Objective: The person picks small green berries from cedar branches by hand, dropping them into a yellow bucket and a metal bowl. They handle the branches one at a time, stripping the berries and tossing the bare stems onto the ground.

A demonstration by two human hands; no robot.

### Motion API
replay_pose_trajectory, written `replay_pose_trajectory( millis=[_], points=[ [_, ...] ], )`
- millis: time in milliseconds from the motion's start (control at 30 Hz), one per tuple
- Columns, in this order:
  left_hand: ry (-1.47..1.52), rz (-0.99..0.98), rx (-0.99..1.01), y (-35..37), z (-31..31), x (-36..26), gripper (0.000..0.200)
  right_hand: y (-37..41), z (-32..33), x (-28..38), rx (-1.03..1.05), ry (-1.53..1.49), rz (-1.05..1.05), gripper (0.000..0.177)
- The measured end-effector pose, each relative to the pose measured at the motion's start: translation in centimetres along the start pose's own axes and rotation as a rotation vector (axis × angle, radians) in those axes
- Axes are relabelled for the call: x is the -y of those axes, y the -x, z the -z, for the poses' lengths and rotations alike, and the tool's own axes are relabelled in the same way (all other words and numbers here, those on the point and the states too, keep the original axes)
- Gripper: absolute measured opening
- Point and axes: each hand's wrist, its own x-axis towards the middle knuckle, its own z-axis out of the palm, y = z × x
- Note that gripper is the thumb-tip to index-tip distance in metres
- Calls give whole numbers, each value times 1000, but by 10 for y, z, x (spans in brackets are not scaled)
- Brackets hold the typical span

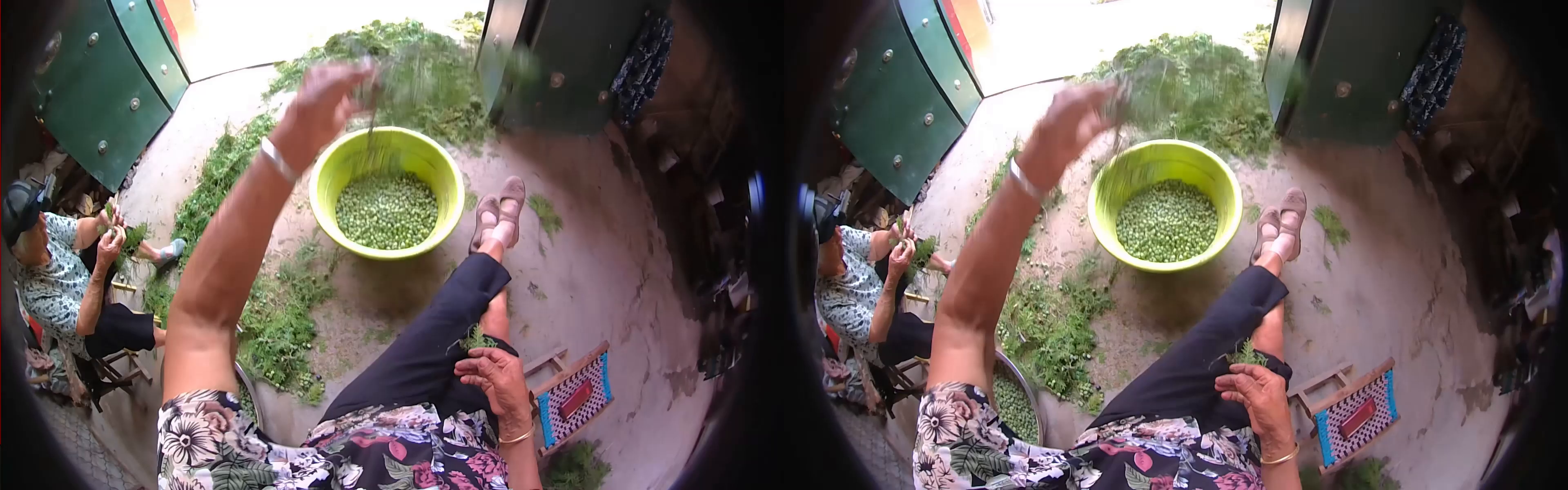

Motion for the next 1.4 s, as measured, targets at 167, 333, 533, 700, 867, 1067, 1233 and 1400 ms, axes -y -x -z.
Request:
replay_pose_trajectory(
  millis=[167,333,533,700,867,1067,1233,1400],
  points=[
    [125,395,257,-5,26,13,42,0,-12,5,29,49,24,30],
    [611,1343,350,127,62,-56,43,-10,-10,-2,42,69,-25,32],
    [156,1945,623,406,140,-201,43,-20,-30,-3,83,169,-59,33],
    [209,2327,534,464,155,-316,74,-25,-48,-11,102,218,-89,33],
    [-128,2067,1120,452,119,-329,66,-22,-59,-13,107,260,-100,33],
    [-191,1974,1440,447,93,-326,52,-10,-56,-15,60,272,-101,32],
    [-293,1655,862,481,122,-333,38,-9,-59,-19,72,261,-123,29],
    [255,2170,-379,432,168,-300,14,-14,-81,-25,151,287,-141,28]
  ],
)
